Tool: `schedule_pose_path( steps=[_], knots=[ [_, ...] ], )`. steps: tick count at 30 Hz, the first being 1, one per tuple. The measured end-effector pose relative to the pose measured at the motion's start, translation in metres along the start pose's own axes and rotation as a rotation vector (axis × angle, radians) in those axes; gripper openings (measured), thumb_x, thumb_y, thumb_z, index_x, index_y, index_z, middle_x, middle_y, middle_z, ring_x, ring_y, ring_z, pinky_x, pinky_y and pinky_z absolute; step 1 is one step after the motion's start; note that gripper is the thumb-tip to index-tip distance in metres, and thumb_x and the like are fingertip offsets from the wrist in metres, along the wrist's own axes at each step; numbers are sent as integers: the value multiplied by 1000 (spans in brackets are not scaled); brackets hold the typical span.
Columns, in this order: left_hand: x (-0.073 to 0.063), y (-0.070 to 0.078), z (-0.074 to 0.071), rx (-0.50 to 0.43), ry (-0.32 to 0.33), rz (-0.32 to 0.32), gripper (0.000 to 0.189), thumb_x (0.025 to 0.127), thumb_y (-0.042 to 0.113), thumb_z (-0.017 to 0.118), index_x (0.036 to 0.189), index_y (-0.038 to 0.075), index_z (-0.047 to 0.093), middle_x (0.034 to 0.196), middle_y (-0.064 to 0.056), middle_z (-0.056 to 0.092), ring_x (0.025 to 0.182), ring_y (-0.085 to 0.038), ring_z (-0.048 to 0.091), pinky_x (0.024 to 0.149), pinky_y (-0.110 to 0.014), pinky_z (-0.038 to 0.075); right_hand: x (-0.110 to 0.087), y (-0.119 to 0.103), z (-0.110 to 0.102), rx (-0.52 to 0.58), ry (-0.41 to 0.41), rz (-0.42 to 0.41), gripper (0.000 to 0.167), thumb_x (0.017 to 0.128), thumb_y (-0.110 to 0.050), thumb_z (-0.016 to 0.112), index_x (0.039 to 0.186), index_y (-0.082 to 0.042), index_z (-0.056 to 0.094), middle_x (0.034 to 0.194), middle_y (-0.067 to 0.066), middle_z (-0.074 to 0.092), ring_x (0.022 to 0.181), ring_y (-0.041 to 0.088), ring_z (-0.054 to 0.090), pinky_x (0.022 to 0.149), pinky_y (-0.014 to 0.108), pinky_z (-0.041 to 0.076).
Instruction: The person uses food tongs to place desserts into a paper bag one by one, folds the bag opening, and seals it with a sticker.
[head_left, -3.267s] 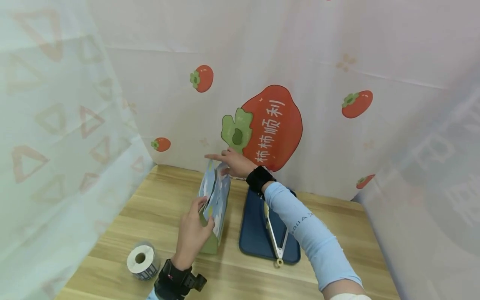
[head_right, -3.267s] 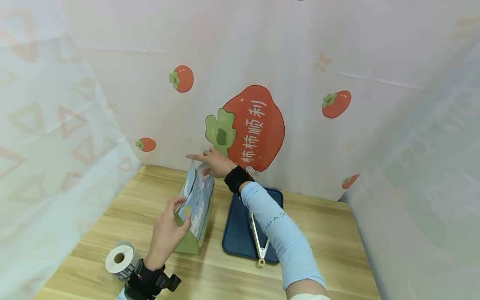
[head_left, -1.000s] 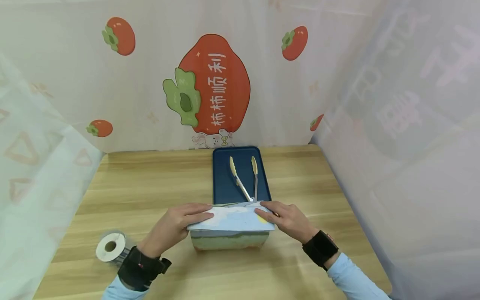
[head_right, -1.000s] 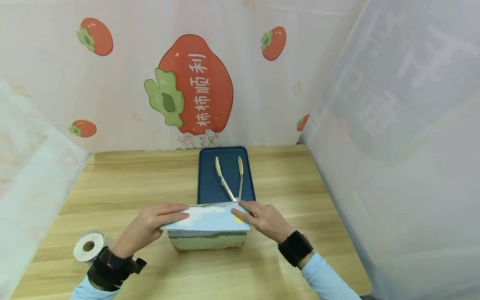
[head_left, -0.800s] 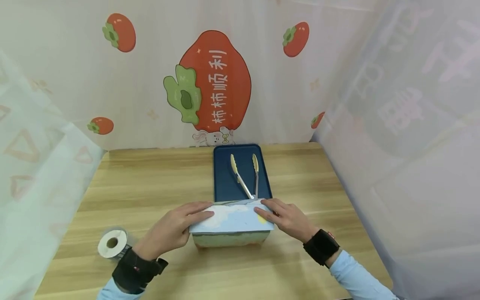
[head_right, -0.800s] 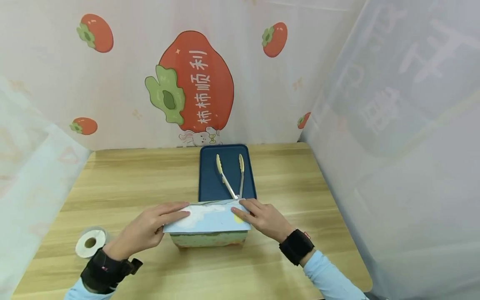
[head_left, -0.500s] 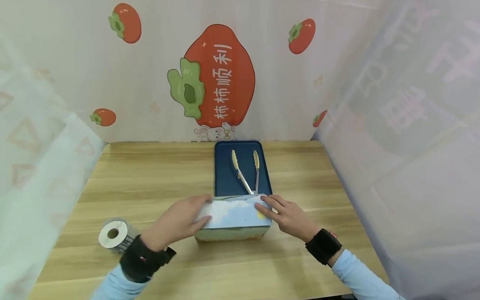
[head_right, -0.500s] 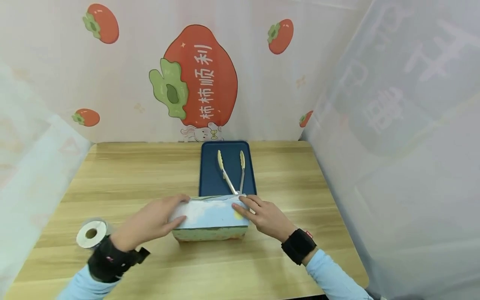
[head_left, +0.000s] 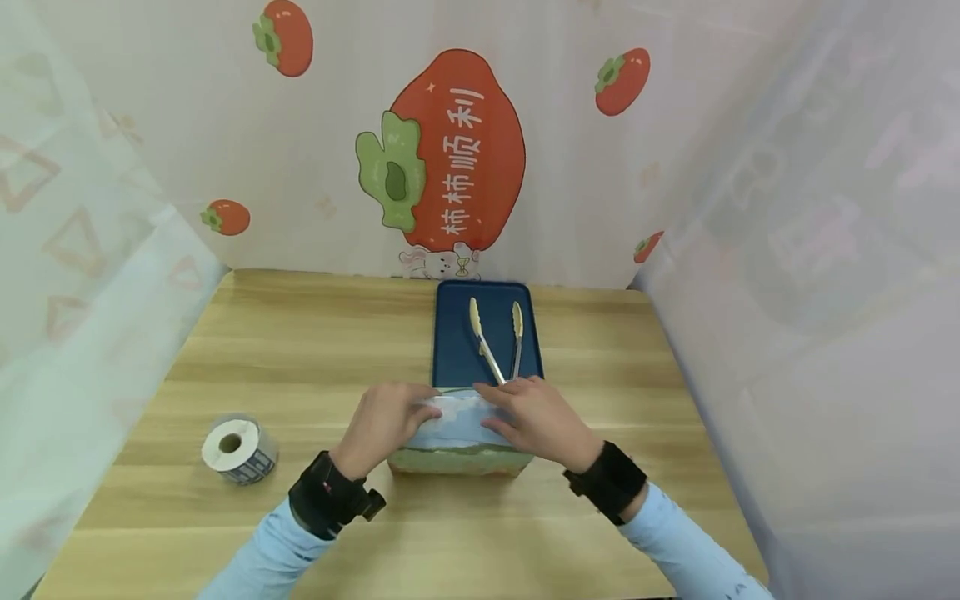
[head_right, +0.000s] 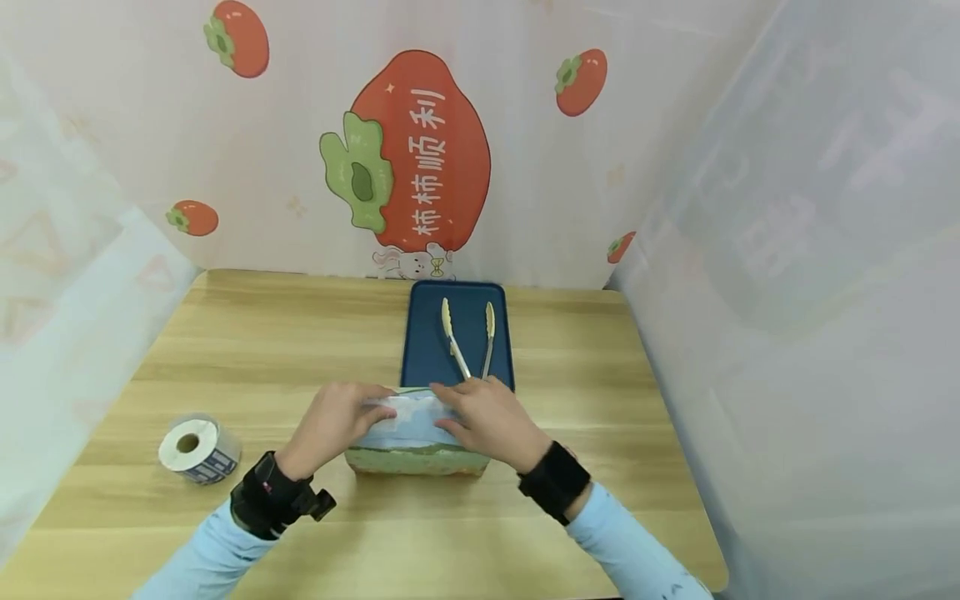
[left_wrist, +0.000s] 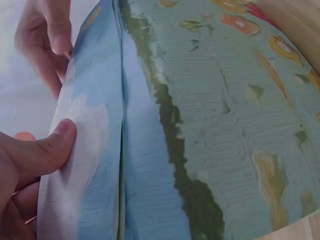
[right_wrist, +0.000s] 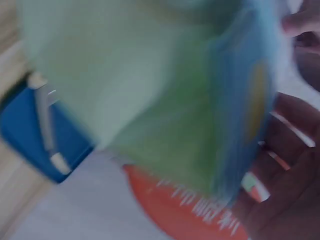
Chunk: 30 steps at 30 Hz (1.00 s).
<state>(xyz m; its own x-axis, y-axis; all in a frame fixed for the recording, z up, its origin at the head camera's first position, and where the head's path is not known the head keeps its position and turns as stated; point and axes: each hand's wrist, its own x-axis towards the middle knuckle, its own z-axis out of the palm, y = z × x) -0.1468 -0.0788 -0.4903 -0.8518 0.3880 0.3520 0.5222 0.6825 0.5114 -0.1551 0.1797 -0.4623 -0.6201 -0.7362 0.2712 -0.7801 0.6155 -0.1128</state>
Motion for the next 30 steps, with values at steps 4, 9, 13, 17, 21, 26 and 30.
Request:
schedule_pose_path(
  steps=[4,9,13,17,21,26,30],
  knots=[
    [8,1,1,9,-11,-8,21,83,17,83,101,6,80,87,-5,76,67,-12,66,57,-27,50,30,-17,3,-13,-48,65,28,93,-21,74,119,-10,74,91,1,75,73,13,68,64,26,52],
    [16,6,13,69,50,49,11,84,16,83,93,10,81,76,-1,74,57,-8,59,52,-23,43,42,-19,16,-40,7,110,6,92,-17,75,96,-14,78,71,0,68,57,12,60,52,24,44],
    [19,13,22,104,114,80,4,82,13,84,83,10,80,68,-1,70,52,-10,56,49,-24,40,36,-15,20,-23,38,131,4,91,-17,76,90,-15,78,69,-1,67,55,11,57,49,22,40],
    [19,16,26,99,146,64,5,80,11,85,80,12,80,68,-1,71,53,-12,60,48,-26,42,23,-10,14,-10,47,190,7,90,-21,76,86,-17,77,65,-4,64,54,9,55,50,22,38],
    [20,17,25,90,174,67,6,79,12,86,80,13,80,71,0,73,58,-15,66,50,-29,48,-1,2,4,-41,90,238,9,88,-20,79,83,-15,74,66,-5,63,55,8,55,50,22,38],
    [19,14,21,89,180,82,7,78,10,87,79,11,80,72,-2,73,61,-18,68,53,-32,51,-42,25,-3,-101,168,223,9,85,-7,81,82,-9,72,70,-2,68,59,12,61,52,26,47],
    [19,10,16,103,134,89,5,80,9,85,79,10,80,72,-3,73,60,-16,68,53,-30,50,-74,44,-4,-112,235,267,10,82,-1,80,81,-7,72,75,3,71,66,17,67,59,31,53]
  ],
)
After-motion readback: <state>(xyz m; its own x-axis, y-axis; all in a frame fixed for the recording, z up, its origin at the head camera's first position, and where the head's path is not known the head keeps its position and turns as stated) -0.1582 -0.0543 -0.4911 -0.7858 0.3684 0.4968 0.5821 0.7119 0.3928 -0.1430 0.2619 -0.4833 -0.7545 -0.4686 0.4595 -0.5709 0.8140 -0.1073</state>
